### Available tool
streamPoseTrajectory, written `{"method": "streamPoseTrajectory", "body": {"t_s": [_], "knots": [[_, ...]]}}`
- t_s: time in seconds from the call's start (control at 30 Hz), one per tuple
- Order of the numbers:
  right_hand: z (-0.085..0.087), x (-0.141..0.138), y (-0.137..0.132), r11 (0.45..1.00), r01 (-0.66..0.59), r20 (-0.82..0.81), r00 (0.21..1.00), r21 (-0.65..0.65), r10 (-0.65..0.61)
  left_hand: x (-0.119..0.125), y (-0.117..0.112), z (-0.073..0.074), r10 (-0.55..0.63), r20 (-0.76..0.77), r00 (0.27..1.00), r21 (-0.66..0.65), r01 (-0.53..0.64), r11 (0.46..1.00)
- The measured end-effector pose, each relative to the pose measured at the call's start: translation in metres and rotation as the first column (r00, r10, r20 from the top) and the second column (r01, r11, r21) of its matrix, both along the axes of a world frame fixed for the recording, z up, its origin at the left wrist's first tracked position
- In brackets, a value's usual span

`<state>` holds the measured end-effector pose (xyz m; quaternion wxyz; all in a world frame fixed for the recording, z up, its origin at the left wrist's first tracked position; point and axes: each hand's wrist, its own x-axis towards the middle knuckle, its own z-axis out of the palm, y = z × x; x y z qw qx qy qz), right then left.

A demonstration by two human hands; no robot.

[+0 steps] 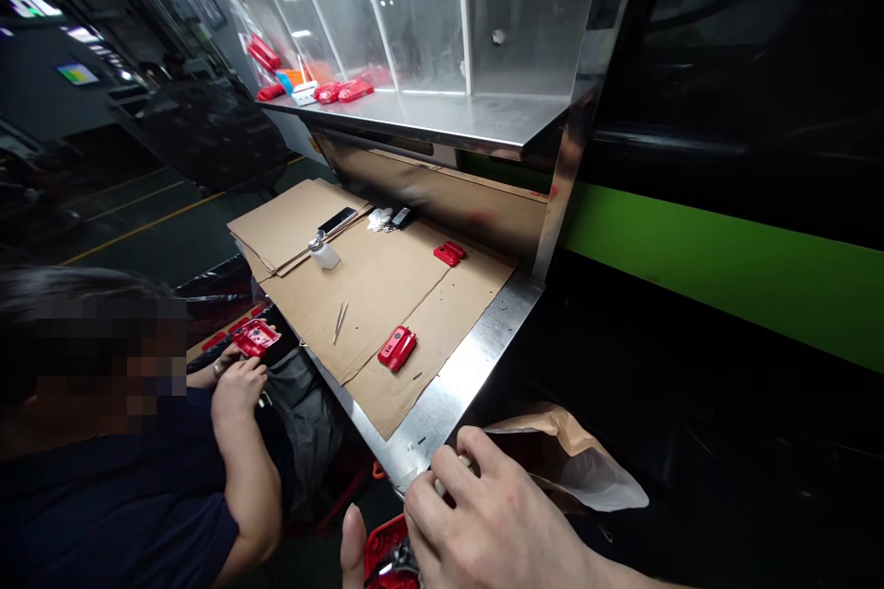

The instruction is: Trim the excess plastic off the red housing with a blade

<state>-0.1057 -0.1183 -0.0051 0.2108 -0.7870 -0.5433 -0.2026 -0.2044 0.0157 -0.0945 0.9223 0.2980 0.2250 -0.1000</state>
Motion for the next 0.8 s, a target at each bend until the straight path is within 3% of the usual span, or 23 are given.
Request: {"method": "streamPoseTrajectory", "body": {"t_s": [0.1, 0.23, 0.3, 0.33, 0.4, 0.6, 0.67, 0.73, 0.8], "knots": [[0.0, 0.0, -0.001, 1.0, -0.006, 0.012, 1.0, 0.015, 0.006, 0.029, 0.06, 0.012, 0.058, -0.021, 0.998, 0.019, -0.058, 0.998], [0.001, 0.001, -0.001, 1.0, -0.004, 0.006, 1.0, 0.022, 0.004, 0.094, 0.179, 0.047, 0.154, -0.035, 0.988, 0.043, -0.152, 0.987], [0.002, 0.001, -0.001, 1.0, -0.004, -0.003, 1.0, 0.018, 0.005, 0.114, 0.213, 0.059, 0.169, -0.049, 0.984, 0.045, -0.167, 0.985], [0.002, 0.001, -0.001, 1.0, -0.005, -0.008, 1.0, 0.009, 0.005, 0.117, 0.218, 0.06, 0.168, -0.056, 0.984, 0.043, -0.166, 0.985], [0.001, 0.001, -0.001, 1.0, -0.005, -0.006, 1.0, -0.005, 0.005, 0.107, 0.2, 0.053, 0.149, -0.067, 0.987, 0.037, -0.147, 0.988], [0.0, 0.004, -0.002, 0.999, -0.031, -0.019, 0.999, -0.02, 0.03, 0.023, 0.06, -0.01, 0.027, -0.072, 0.997, 0.013, -0.026, 1.0], [-0.001, 0.004, -0.003, 0.999, -0.049, -0.048, 0.998, 0.006, 0.049, 0.005, 0.03, -0.026, -0.018, -0.03, 0.999, 0.015, 0.018, 1.0], [-0.001, 0.004, -0.004, 0.996, -0.086, -0.073, 0.993, 0.019, 0.087, 0.001, 0.023, -0.033, -0.058, -0.007, 0.998, 0.018, 0.058, 0.998], [-0.003, 0.006, -0.007, 0.991, -0.131, -0.105, 0.986, -0.004, 0.13, 0.012, 0.044, -0.029, -0.102, -0.041, 0.994, 0.005, 0.103, 0.995]]}}
